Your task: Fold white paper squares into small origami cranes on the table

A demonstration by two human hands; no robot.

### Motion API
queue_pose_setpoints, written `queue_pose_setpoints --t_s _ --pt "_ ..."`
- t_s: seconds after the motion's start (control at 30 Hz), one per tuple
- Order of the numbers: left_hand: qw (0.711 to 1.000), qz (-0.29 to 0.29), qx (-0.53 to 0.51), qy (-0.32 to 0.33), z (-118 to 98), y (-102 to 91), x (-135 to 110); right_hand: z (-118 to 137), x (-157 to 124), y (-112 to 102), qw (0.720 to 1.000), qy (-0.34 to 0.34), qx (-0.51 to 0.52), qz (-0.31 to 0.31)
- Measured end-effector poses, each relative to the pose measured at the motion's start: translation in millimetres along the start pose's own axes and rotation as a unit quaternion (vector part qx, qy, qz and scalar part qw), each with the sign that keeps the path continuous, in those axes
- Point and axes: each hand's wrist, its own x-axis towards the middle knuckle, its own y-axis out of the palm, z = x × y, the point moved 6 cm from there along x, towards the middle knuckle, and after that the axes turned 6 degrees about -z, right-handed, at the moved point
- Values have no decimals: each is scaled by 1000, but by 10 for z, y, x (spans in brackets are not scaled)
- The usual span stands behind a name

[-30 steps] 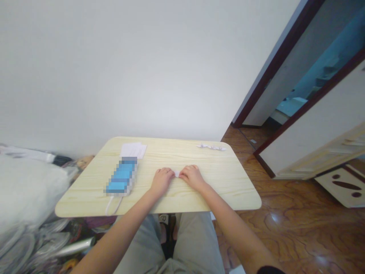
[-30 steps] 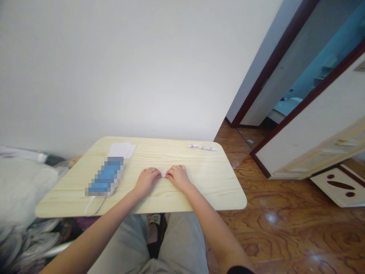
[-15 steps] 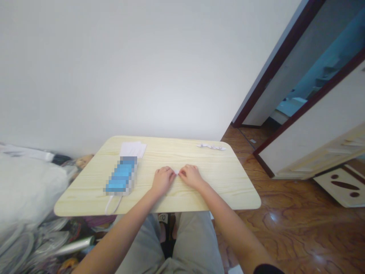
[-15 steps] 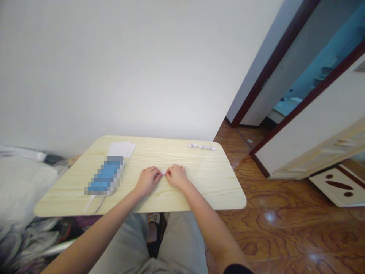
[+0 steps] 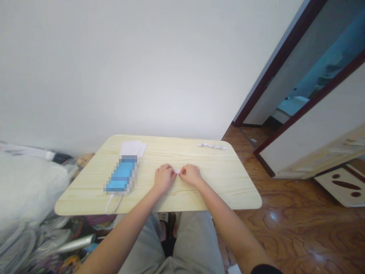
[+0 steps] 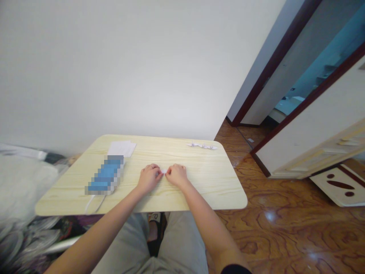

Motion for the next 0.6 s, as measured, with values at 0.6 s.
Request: queue_pose_setpoints --t_s 0.6 --pt "999 12 -4 -37 139 12 89 -120 139 42 997 53 32 42"
